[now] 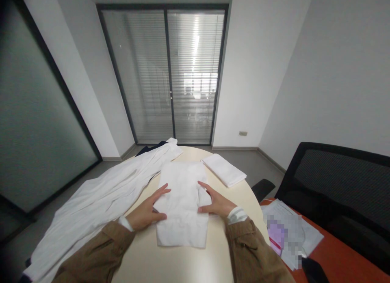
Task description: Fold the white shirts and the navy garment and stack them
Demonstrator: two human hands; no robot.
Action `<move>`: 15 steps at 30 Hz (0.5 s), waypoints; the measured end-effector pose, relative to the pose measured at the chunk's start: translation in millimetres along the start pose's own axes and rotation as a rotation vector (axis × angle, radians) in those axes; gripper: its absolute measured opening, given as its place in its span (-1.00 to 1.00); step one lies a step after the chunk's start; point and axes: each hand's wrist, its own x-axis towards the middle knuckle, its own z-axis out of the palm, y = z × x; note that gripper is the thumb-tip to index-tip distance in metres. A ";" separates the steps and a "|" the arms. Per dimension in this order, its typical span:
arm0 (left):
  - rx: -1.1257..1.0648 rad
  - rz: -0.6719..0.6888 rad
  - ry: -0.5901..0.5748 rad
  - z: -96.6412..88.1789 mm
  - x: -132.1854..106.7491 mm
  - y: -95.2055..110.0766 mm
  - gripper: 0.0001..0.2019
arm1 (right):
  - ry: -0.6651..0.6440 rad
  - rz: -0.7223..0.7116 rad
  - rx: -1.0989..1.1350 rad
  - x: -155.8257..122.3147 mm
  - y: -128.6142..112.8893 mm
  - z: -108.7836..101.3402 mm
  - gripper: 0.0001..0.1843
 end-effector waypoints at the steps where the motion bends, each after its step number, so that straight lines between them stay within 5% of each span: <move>1: 0.029 -0.002 -0.001 -0.1 -0.2 -0.4 -0.23 | -0.020 0.068 0.042 -1.5 -0.1 0.5 0.16; 4: 0.029 -0.052 0.103 1.7 1.6 -1.5 -0.35 | 0.011 0.212 0.134 -3.6 -3.5 1.7 0.02; 7: -0.092 -0.105 0.229 5.3 5.0 -0.8 -0.43 | 0.037 0.195 0.151 -2.4 -7.1 1.2 -0.12; 15: -0.326 -0.064 0.215 8.0 10.1 3.3 -0.67 | 0.211 0.089 0.251 10.0 2.7 -2.0 -0.39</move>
